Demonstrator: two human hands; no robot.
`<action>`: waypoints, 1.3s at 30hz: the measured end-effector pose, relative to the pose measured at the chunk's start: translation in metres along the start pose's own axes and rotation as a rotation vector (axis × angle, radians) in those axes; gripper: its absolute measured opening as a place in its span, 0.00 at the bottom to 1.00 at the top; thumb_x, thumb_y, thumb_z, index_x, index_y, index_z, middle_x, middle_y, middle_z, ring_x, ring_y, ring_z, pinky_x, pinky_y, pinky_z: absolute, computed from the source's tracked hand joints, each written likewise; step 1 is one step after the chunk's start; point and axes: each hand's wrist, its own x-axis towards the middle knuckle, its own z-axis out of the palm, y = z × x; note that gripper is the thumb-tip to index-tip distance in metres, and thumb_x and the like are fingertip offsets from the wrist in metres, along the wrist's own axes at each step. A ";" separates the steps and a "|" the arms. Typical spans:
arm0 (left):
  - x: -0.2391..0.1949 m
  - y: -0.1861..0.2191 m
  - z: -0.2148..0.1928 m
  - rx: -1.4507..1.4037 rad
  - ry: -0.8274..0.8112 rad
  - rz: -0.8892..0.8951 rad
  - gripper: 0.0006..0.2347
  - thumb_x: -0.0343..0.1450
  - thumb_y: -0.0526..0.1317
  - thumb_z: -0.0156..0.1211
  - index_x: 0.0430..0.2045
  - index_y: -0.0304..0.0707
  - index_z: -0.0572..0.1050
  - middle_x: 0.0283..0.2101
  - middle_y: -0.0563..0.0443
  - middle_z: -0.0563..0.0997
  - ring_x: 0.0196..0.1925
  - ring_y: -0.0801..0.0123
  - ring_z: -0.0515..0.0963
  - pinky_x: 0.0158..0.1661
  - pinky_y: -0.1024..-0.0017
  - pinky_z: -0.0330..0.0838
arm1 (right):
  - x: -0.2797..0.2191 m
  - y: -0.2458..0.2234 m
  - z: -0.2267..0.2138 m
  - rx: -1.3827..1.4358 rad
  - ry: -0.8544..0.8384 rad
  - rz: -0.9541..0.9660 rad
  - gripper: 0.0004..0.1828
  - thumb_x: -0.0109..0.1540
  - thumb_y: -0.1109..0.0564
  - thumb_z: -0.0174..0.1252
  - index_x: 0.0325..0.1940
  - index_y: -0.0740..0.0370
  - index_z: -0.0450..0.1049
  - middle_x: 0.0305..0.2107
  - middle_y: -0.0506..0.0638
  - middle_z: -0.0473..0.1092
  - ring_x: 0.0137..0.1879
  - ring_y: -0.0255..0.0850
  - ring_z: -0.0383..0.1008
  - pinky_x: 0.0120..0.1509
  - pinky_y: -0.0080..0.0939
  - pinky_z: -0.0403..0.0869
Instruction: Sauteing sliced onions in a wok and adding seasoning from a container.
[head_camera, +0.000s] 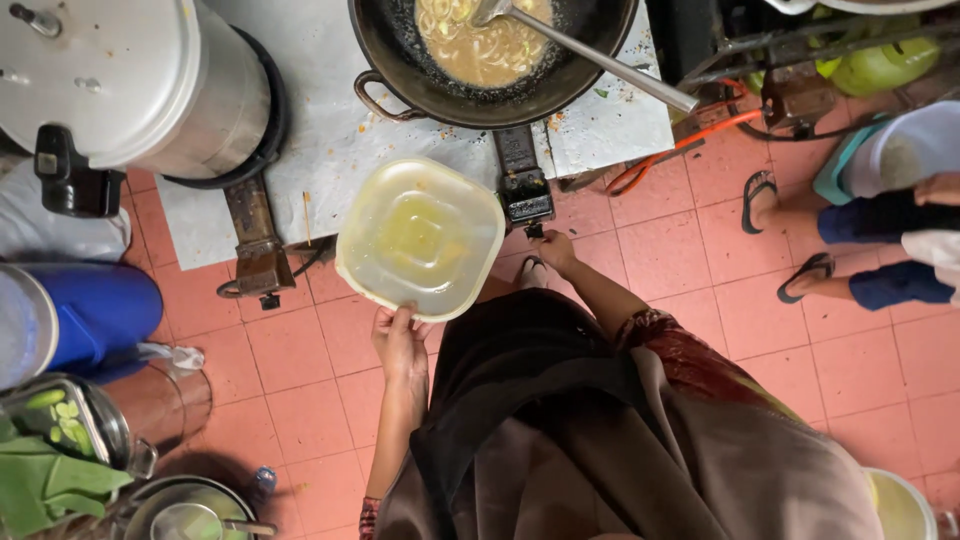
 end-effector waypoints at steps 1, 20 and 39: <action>0.006 0.003 -0.002 0.003 -0.028 -0.006 0.05 0.69 0.26 0.58 0.28 0.37 0.72 0.35 0.48 0.80 0.34 0.69 0.82 0.36 0.64 0.86 | 0.003 0.003 -0.002 -0.090 0.081 -0.045 0.24 0.60 0.43 0.64 0.49 0.66 0.79 0.35 0.59 0.79 0.40 0.46 0.79 0.46 0.44 0.75; 0.049 0.054 -0.068 0.175 -0.196 -0.075 0.04 0.70 0.26 0.56 0.29 0.34 0.70 0.34 0.44 0.81 0.32 0.65 0.84 0.33 0.64 0.85 | 0.006 -0.016 0.047 0.485 0.515 0.099 0.10 0.63 0.56 0.64 0.38 0.67 0.75 0.21 0.52 0.74 0.22 0.38 0.73 0.26 0.40 0.71; 0.063 0.049 -0.073 0.214 -0.246 -0.105 0.04 0.70 0.26 0.57 0.29 0.33 0.70 0.35 0.42 0.81 0.34 0.62 0.84 0.34 0.62 0.86 | 0.030 -0.001 0.055 0.744 0.456 0.052 0.10 0.66 0.58 0.61 0.37 0.71 0.75 0.24 0.53 0.74 0.26 0.38 0.75 0.31 0.38 0.78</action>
